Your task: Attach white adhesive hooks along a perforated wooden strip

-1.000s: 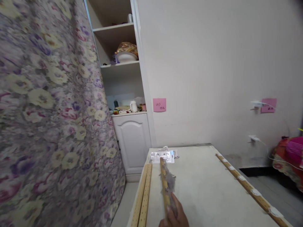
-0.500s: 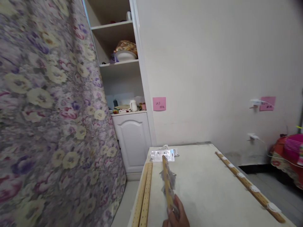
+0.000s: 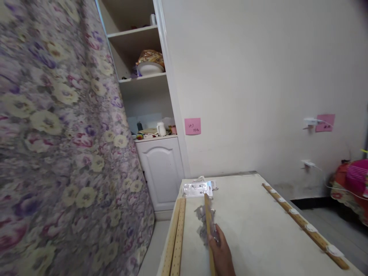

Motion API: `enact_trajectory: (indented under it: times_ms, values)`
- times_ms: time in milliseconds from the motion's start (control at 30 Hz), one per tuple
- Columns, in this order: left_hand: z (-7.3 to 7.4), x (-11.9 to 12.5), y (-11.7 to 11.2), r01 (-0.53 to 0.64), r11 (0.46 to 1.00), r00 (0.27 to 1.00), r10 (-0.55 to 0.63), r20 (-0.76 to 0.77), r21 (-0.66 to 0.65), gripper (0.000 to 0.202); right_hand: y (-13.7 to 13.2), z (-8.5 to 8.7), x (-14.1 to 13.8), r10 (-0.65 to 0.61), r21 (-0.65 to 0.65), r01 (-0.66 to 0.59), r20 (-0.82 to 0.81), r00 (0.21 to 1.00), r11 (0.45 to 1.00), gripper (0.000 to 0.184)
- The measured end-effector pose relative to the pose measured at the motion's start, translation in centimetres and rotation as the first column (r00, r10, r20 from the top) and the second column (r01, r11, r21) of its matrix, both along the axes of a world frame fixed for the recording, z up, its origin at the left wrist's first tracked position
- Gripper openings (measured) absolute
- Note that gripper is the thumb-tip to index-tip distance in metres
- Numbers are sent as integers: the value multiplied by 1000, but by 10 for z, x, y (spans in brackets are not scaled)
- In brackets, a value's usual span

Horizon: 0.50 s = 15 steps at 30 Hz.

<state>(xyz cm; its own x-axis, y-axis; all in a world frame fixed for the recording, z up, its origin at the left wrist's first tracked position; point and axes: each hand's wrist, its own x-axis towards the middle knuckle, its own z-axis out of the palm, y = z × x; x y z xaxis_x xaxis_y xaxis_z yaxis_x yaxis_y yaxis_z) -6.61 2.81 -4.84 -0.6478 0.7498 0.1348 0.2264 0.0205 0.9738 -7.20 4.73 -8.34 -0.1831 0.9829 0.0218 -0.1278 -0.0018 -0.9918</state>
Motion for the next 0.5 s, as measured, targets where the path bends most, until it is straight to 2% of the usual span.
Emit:
enact_trajectory:
  times_ms: [267,500]
  values:
    - [5,-9,-7,-12,997,994,3,-107,-81,44,2,-4,-10,-22,-57,18,-69,997,998,60]
    - [4,-7,-13,-58,987,990,37,-139,-151,39,-2,-4,-11,-57,-78,49,-101,993,996,54]
